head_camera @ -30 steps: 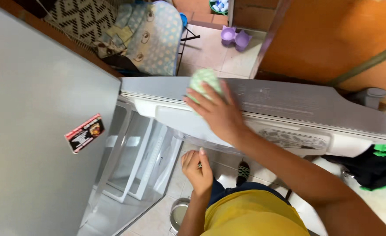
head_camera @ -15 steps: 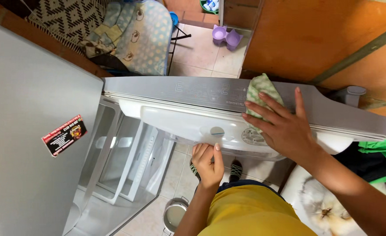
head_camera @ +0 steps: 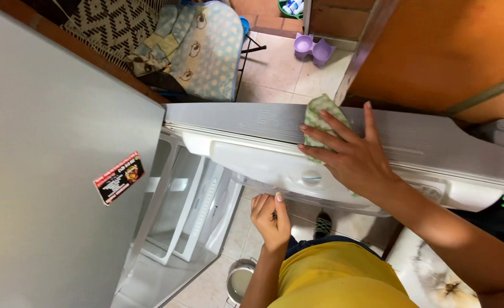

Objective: The person wipes the inside and outside of the refrigerator using a cloth, then places a bottle, a cup, a jar, and containers onto the refrigerator shelves.

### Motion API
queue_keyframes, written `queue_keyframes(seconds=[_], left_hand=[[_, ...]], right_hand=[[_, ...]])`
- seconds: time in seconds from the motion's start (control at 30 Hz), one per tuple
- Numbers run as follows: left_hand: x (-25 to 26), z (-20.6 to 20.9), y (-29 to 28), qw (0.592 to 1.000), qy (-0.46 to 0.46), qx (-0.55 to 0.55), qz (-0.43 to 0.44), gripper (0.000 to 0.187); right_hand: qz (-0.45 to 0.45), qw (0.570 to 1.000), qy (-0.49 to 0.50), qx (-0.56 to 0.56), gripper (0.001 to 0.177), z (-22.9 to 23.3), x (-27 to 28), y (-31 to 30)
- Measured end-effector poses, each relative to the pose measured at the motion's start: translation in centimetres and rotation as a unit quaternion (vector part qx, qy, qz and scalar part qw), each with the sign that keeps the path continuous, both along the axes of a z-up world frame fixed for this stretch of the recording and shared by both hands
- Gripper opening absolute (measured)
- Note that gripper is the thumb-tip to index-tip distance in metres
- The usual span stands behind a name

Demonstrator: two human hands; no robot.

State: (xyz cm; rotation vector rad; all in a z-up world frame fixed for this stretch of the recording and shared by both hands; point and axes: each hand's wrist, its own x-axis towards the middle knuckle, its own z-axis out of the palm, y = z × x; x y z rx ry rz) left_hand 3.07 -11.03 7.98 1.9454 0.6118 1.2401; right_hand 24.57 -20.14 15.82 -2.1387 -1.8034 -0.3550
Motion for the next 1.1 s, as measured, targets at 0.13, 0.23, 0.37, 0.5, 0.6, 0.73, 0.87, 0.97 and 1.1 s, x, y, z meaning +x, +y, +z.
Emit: queue_keyframes(seconds=[0.13,0.23,0.37,0.5,0.6,0.73,0.87,0.97,1.1], left_hand=[[-0.7,0.6,1.3,1.000,0.001,-0.005,0.014,0.047],[-1.3,0.5,2.4,1.000,0.002,-0.008,0.016,0.047],[-1.9,1.8,3.1,0.999,0.029,-0.015,0.027,0.045],[-3.0,2.1,4.7,0.997,0.067,0.000,0.034,0.042],[-3.9,1.5,5.6,0.995,0.078,-0.024,0.053,0.042],[-3.8,2.4,6.1,0.994,0.086,-0.035,0.057,0.043],[-3.0,2.4,5.4,0.996,0.077,-0.020,0.043,0.042],[-2.1,2.9,4.8,0.997,0.073,-0.008,0.029,0.042],[-1.0,3.4,3.7,0.998,0.067,0.006,0.010,0.041]], right_hand=[[0.011,1.000,0.007,0.012,0.054,0.1,-0.9,2.4],[-0.006,1.000,-0.002,0.027,0.040,0.1,-1.8,4.1],[0.010,1.000,-0.006,0.007,0.048,-0.6,-2.5,6.5],[0.024,1.000,-0.010,0.002,0.059,0.1,-4.3,10.7],[0.020,0.999,0.035,-0.009,0.056,-0.5,-5.5,14.4],[0.020,0.996,0.022,0.086,0.033,-0.6,-6.8,17.0],[0.029,0.997,0.025,0.071,0.051,-0.3,-6.7,16.1],[0.007,0.999,0.008,0.052,0.059,-0.6,-6.0,12.7],[-0.059,0.998,0.017,-0.003,0.068,-1.4,-4.3,5.8]])
